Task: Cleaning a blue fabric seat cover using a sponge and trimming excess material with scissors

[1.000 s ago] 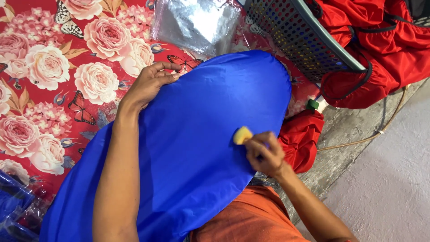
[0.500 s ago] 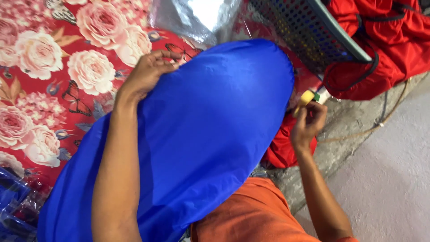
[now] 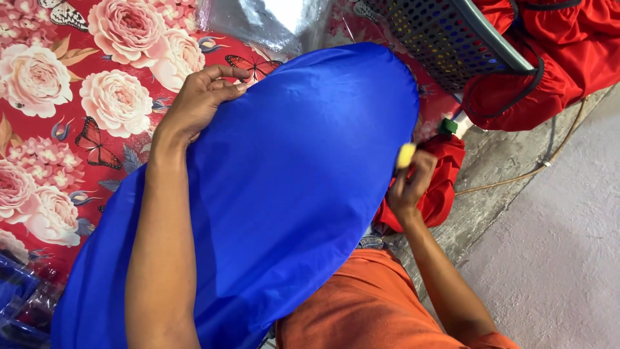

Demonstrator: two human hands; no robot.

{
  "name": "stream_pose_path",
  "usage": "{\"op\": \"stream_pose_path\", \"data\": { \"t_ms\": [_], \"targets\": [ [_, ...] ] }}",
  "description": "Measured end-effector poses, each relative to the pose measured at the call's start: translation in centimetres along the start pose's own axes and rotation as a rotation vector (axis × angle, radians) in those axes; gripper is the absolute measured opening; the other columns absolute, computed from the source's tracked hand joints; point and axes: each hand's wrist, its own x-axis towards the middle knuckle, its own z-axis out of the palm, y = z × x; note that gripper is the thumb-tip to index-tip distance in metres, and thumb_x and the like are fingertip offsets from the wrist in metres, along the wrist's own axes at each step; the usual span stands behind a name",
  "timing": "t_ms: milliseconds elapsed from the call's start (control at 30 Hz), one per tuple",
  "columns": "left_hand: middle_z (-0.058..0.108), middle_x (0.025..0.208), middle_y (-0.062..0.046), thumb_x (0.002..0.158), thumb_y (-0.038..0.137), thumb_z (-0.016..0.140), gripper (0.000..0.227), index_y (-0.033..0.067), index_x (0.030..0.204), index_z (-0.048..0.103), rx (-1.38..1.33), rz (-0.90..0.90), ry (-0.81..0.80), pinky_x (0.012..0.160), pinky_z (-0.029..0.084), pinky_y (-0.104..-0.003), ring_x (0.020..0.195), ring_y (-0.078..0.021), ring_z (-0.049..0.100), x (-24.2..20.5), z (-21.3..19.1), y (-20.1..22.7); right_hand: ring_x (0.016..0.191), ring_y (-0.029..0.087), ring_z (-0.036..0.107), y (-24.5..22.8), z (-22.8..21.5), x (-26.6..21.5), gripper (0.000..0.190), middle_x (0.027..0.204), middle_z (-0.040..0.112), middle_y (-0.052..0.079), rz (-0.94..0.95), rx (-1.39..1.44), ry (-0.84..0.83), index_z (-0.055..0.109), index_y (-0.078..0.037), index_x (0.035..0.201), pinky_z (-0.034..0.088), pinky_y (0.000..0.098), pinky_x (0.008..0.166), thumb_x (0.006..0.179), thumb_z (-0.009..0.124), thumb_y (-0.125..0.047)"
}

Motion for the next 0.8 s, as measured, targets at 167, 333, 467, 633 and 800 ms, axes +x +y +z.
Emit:
{"op": "stream_pose_path", "data": {
  "t_ms": [167, 333, 467, 633, 800],
  "targets": [
    [0.072, 0.088, -0.004, 0.095, 0.009, 0.069, 0.027, 0.0121, 0.122, 0.071, -0.018, -0.011, 0.007, 0.06, 0.046, -0.014, 0.066, -0.0037, 0.06, -0.1, 0.0, -0.1, 0.097, 0.026, 0.059, 4.8, 0.2, 0.8, 0.041, 0.107, 0.061, 0.014, 0.622, 0.166, -0.139, 0.06, -0.001, 0.116, 0.054, 0.0387, 0.085, 0.106, 0.053, -0.04],
    [0.069, 0.083, -0.004, 0.093, 0.009, 0.072, 0.031, 0.008, 0.124, 0.069, -0.044, 0.007, 0.036, 0.062, 0.055, -0.019, 0.069, -0.0082, 0.066, 0.3, -0.2, -1.2, 0.087, 0.023, 0.057, 0.6, -0.4, 4.0, 0.014, 0.104, 0.052, 0.011, 0.416, 0.315, 0.12, 0.048, -0.004, 0.119, 0.051, 0.0364, 0.083, 0.106, 0.054, -0.005],
    [0.068, 0.082, -0.005, 0.094, 0.011, 0.074, 0.033, 0.0054, 0.126, 0.067, -0.062, 0.009, 0.0, 0.065, 0.064, -0.025, 0.075, -0.0119, 0.073, 1.0, -0.7, -2.0, 0.085, 0.038, 0.06, -0.7, 0.4, 4.2, 0.021, 0.099, 0.06, 0.022, -0.193, 0.025, 0.094, 0.074, 0.007, 0.112, 0.053, 0.0451, 0.079, 0.093, 0.069, 0.014],
    [0.067, 0.078, -0.004, 0.091, 0.009, 0.076, 0.033, 0.0049, 0.123, 0.068, -0.089, 0.03, 0.045, 0.063, 0.064, -0.023, 0.072, -0.0114, 0.072, 0.6, -0.2, -1.7, 0.087, 0.041, 0.063, 4.4, 2.2, 6.3, 0.02, 0.098, 0.058, 0.022, -0.005, 0.074, 0.088, 0.074, 0.009, 0.109, 0.053, 0.0436, 0.079, 0.096, 0.062, 0.018],
    [0.068, 0.079, -0.006, 0.091, 0.009, 0.076, 0.034, 0.0045, 0.123, 0.069, -0.107, 0.024, 0.046, 0.062, 0.064, -0.024, 0.07, -0.013, 0.072, 0.5, -0.1, -1.6, 0.095, 0.039, 0.071, 6.7, 1.6, 8.4, 0.025, 0.098, 0.072, 0.028, 0.476, 0.166, -0.158, 0.077, 0.002, 0.116, 0.055, 0.0473, 0.079, 0.096, 0.063, 0.011]
  ]
}}
